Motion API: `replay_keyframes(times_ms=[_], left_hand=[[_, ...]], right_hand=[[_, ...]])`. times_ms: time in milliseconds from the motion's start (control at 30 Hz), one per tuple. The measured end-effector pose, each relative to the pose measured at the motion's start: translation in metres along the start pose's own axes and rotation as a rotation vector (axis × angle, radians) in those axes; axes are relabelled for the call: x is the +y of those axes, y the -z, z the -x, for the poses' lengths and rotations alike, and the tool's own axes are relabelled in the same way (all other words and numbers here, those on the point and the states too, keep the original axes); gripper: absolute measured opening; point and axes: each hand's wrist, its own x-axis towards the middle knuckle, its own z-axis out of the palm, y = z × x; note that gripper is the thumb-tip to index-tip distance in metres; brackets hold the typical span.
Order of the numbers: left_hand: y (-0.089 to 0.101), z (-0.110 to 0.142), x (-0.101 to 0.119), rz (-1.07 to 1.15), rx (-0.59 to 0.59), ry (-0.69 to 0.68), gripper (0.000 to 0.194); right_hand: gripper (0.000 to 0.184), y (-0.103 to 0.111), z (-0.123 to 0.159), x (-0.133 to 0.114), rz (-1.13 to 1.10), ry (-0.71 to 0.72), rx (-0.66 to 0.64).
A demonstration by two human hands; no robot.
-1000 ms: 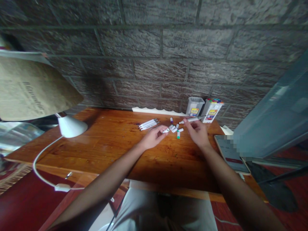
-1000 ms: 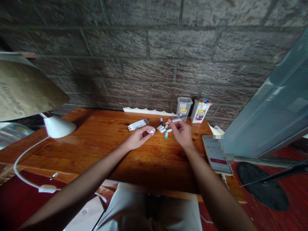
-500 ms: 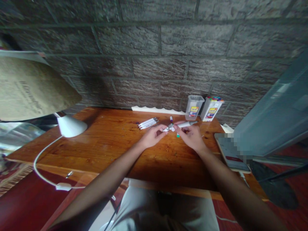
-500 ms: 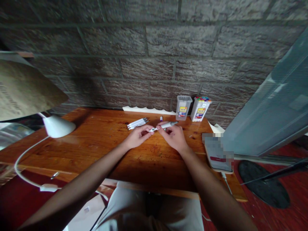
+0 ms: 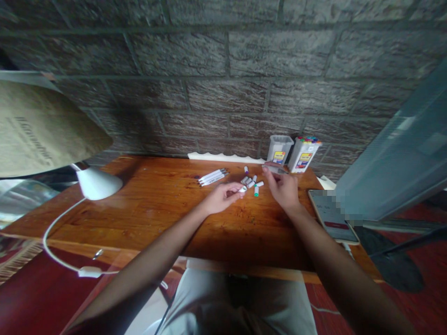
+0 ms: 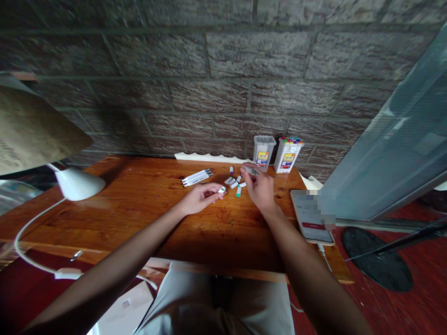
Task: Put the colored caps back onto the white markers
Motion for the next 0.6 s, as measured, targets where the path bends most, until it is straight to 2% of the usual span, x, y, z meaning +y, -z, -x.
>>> replay_keyframes(times_ms=[67,133,233,333,467,600], left_hand=[[0.000,-0.001,0.000,-0.007,0.030,-0.001,0.032],[0.001,-0.001,-0.001,-0.020,0.058,-0.008,0.032],[0.003,-0.001,-0.005,-0.062,0.072,-0.026,0.031],[0.004,-0.001,-0.008,-0.102,0.076,-0.040,0.030],[0.003,-0.001,-0.009,-0.119,0.089,-0.057,0.029],[0.004,-0.001,-0.009,-0.137,0.076,-0.058,0.028]], right_hand=[[0.041,0.003,0.000,0.000,0.020,-0.063,-0.026],[0.039,0.002,0.002,-0.005,-0.061,-0.087,-0.058],[0.034,-0.003,0.008,-0.020,-0.230,-0.058,-0.102],[0.028,-0.008,0.013,-0.029,-0.279,-0.001,-0.126],[0.026,-0.010,0.015,-0.028,-0.287,0.002,-0.127],[0.026,-0.013,0.018,-0.025,-0.309,0.008,-0.228]])
